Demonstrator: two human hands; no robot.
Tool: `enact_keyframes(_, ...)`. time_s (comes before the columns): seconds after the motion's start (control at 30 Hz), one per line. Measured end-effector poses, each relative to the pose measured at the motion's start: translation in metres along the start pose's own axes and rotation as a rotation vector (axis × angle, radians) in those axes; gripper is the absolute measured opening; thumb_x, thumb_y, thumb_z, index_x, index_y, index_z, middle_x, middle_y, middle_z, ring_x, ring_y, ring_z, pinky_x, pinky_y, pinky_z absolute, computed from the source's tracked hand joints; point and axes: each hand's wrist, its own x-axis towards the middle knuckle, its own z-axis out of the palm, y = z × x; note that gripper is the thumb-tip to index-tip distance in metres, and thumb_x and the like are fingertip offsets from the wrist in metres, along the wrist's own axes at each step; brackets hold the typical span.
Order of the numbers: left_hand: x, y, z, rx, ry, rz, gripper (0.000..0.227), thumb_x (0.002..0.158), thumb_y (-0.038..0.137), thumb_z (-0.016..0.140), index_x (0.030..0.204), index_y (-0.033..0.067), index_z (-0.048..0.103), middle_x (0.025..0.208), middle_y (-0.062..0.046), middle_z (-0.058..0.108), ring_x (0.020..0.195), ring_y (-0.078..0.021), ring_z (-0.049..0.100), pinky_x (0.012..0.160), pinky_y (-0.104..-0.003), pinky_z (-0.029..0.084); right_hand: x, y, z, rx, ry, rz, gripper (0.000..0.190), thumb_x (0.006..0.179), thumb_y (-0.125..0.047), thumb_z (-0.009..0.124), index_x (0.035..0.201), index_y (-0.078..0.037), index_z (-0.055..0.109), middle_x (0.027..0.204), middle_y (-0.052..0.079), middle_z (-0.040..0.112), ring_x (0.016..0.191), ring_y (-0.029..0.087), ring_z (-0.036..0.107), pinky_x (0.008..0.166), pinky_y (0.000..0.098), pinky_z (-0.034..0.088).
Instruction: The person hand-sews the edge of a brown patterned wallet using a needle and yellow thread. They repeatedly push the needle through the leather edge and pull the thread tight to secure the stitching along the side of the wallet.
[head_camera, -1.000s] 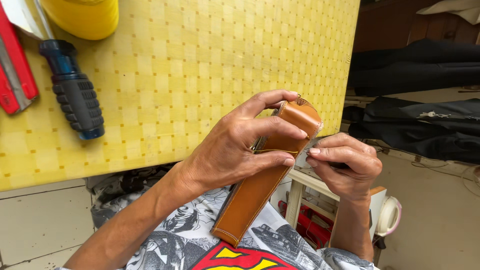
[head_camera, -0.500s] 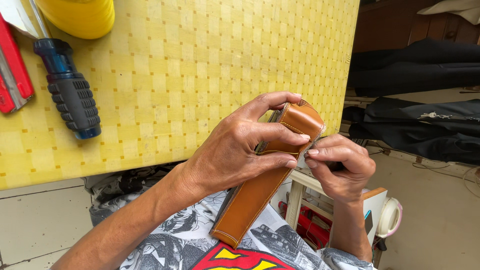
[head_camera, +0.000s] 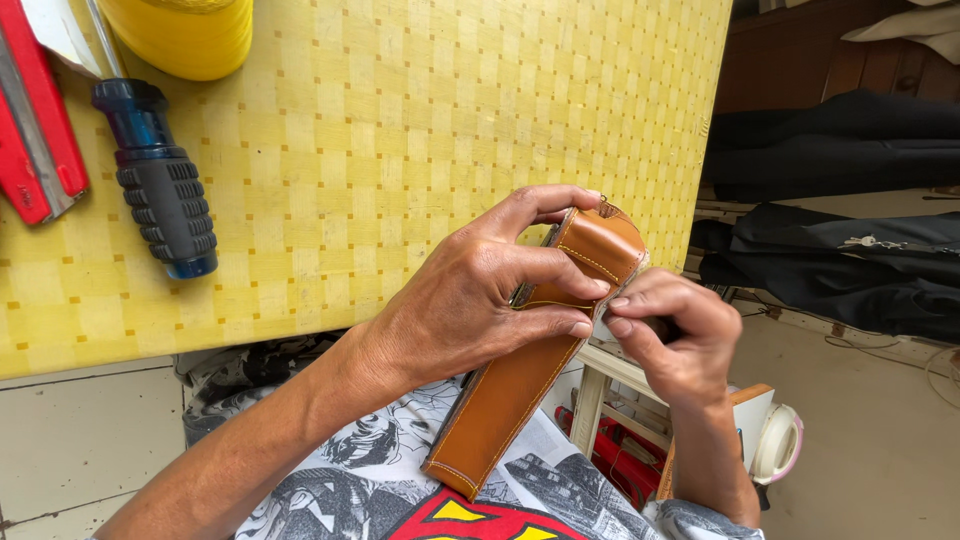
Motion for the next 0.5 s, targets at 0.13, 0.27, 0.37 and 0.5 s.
enact_keyframes(0.13, 0.001, 0.002, -0.003, -0.008, 0.000, -0.027, 0.016, 0.083, 0.017, 0.076, 0.098, 0.0146, 0.071, 0.137, -0.014, 0.049, 0.123, -0.0260, 0.058, 0.098, -0.036, 0.050, 0.004, -0.006, 0.003, 0.156, -0.030, 0.182, 0.011, 0.083, -0.013, 0.072, 0.088, -0.006, 0.065, 0.075, 0.008, 0.062, 0.054, 0.008, 0.053, 0.047, 0.0177, 0.047)
enact_keyframes(0.27, -0.001, 0.002, -0.006, 0.000, -0.008, -0.037, 0.015, 0.083, 0.016, 0.075, 0.098, 0.0146, 0.071, 0.138, -0.013, 0.049, 0.124, -0.0257, 0.058, 0.099, -0.036, 0.048, 0.016, -0.023, 0.010, -0.251, -0.025, -0.096, 0.007, 0.081, 0.002, 0.071, 0.082, 0.000, 0.064, 0.079, 0.012, 0.068, 0.070, 0.020, 0.066, 0.066, 0.0266, 0.053)
enact_keyframes(0.37, -0.003, -0.003, -0.008, -0.011, 0.004, -0.024, 0.018, 0.083, 0.014, 0.077, 0.100, 0.0137, 0.071, 0.137, -0.016, 0.049, 0.128, -0.0278, 0.055, 0.104, -0.037, 0.048, 0.022, -0.024, 0.012, -0.164, -0.087, -0.016, 0.008, 0.082, -0.006, 0.071, 0.083, -0.003, 0.064, 0.080, 0.012, 0.068, 0.072, 0.020, 0.067, 0.069, 0.0282, 0.055)
enact_keyframes(0.5, -0.017, -0.010, -0.020, -0.023, 0.060, -0.062, 0.021, 0.082, 0.016, 0.078, 0.101, 0.0141, 0.069, 0.141, -0.016, 0.048, 0.127, -0.0273, 0.056, 0.107, -0.038, 0.048, 0.037, -0.026, 0.031, -0.115, -0.154, -0.016, 0.006, 0.083, -0.002, 0.071, 0.086, -0.002, 0.066, 0.079, 0.010, 0.067, 0.070, 0.017, 0.065, 0.066, 0.0250, 0.051)
